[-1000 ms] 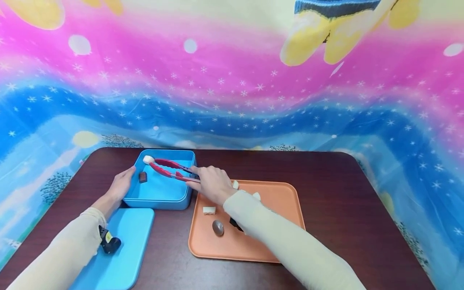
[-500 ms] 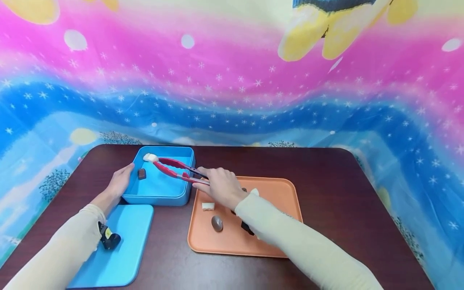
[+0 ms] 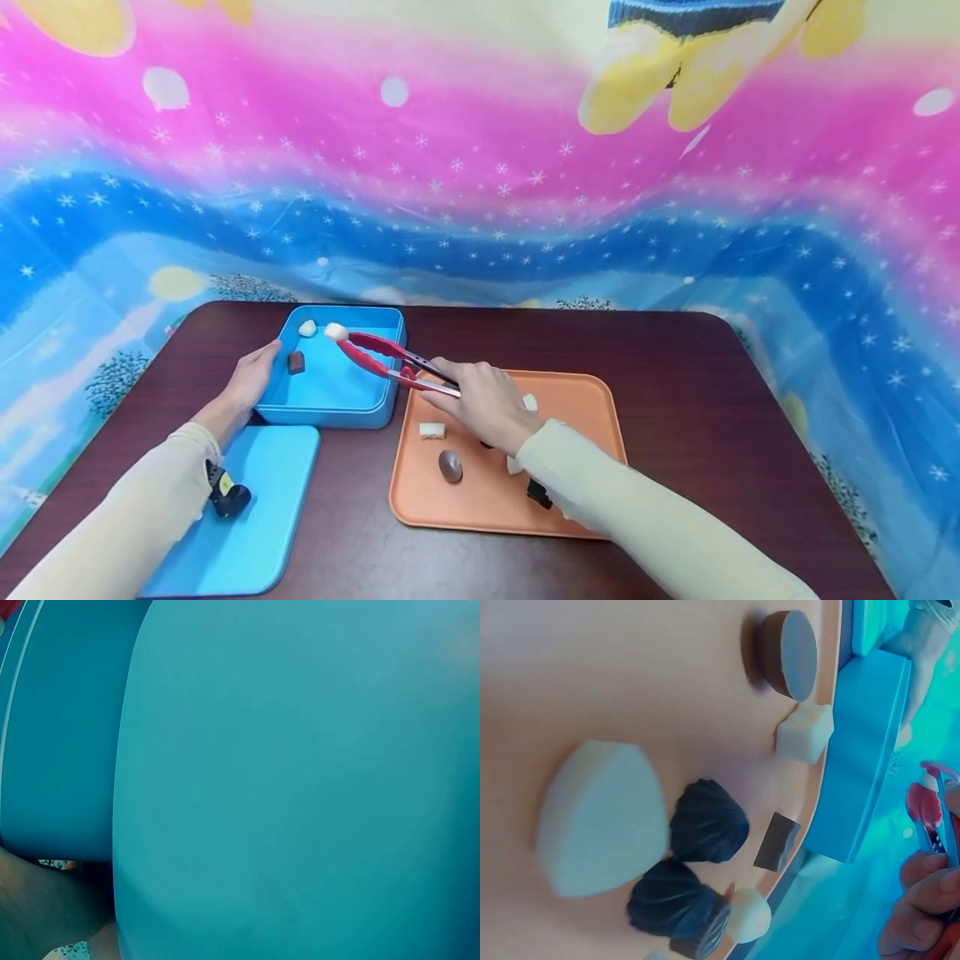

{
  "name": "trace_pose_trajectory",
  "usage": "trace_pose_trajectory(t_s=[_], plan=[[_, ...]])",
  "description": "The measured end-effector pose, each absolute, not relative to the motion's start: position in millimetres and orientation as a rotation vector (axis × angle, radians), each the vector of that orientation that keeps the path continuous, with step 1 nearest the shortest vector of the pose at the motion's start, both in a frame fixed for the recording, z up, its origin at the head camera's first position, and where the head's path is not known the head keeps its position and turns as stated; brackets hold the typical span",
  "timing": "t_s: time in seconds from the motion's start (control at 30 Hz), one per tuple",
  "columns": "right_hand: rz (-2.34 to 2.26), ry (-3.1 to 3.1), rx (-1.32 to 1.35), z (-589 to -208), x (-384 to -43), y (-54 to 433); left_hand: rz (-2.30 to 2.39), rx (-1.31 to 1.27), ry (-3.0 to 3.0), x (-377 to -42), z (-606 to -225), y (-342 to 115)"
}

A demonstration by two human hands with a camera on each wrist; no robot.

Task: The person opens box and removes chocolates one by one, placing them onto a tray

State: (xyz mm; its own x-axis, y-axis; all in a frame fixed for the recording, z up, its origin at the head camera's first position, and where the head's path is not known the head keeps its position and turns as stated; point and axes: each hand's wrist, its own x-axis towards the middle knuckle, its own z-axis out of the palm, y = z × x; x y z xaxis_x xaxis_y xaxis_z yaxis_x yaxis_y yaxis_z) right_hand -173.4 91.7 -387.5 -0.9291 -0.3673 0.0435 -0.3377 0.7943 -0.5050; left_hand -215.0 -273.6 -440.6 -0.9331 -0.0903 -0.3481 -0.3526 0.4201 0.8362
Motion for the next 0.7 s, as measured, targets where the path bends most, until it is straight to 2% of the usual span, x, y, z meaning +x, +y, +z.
trace_pose_trajectory(t_s=[0.7], plan=[[-0.772,2.929,-0.532,-386,-144,148,1.522,-0.385,2.433,-217,-440,-273]])
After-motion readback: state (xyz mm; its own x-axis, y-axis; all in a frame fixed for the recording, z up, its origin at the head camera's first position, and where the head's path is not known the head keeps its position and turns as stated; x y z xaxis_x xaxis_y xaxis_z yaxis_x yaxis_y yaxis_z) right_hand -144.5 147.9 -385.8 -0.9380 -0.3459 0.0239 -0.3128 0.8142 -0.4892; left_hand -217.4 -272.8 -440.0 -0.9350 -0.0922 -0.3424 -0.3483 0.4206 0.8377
